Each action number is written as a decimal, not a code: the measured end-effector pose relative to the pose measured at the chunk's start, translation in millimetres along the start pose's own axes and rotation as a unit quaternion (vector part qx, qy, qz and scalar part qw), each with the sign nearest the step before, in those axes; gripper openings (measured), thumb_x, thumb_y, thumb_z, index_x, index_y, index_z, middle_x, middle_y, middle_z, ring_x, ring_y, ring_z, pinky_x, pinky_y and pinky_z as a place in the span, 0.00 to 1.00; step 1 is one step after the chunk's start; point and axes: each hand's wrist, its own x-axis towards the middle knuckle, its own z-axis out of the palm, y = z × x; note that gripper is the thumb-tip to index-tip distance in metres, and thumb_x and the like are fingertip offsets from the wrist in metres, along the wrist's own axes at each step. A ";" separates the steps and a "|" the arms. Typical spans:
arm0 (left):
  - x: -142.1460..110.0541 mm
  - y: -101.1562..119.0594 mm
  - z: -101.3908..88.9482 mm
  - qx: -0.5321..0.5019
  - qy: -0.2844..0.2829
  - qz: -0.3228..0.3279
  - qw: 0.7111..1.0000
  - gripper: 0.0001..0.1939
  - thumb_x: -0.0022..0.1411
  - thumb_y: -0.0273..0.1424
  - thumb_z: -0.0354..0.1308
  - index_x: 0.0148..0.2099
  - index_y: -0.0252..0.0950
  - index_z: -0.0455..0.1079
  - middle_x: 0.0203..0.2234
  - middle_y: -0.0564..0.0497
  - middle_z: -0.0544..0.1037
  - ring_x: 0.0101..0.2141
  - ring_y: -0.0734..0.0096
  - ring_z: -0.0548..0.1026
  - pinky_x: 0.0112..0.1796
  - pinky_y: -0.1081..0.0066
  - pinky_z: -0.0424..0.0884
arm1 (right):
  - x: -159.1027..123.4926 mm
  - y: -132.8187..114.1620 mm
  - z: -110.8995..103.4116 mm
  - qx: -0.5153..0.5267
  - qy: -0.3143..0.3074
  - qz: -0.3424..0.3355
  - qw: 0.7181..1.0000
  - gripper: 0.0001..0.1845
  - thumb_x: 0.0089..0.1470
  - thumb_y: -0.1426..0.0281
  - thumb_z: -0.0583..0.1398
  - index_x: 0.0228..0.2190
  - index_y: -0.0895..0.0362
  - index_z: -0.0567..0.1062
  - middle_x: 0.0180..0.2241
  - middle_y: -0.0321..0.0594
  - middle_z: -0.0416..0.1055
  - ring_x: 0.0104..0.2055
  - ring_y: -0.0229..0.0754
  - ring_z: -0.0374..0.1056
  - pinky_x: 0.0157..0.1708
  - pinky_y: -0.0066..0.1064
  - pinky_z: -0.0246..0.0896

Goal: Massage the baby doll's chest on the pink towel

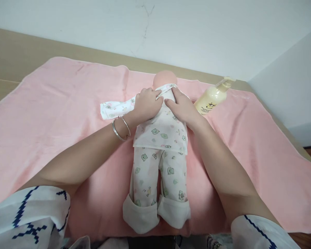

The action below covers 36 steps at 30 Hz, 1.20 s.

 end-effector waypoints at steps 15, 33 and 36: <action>5.5 -3.4 3.6 0.054 -0.015 -0.018 0.998 0.23 0.76 0.38 0.42 0.57 0.36 0.75 0.53 0.37 0.80 0.56 0.45 0.76 0.59 0.50 0.70 | -22.4 -47.6 8.9 -0.143 -0.002 0.011 0.990 0.18 0.68 0.70 0.47 0.45 0.61 0.75 0.50 0.60 0.76 0.57 0.62 0.72 0.60 0.55 0.68; 11.1 -7.9 -1.6 0.077 -0.052 0.079 0.993 0.23 0.74 0.30 0.41 0.56 0.30 0.76 0.52 0.33 0.79 0.53 0.46 0.77 0.58 0.48 0.72 | -7.2 -29.5 7.7 -0.126 -0.013 0.020 0.992 0.29 0.71 0.66 0.45 0.63 0.68 0.70 0.68 0.65 0.68 0.72 0.64 0.63 0.72 0.58 0.57; 12.7 -8.9 -2.0 0.045 -0.055 0.048 0.996 0.23 0.72 0.32 0.42 0.55 0.33 0.77 0.52 0.35 0.80 0.53 0.46 0.77 0.56 0.49 0.73 | -17.1 -42.2 4.3 -0.162 -0.018 0.017 0.986 0.25 0.70 0.69 0.45 0.54 0.68 0.75 0.58 0.66 0.76 0.63 0.65 0.71 0.66 0.56 0.65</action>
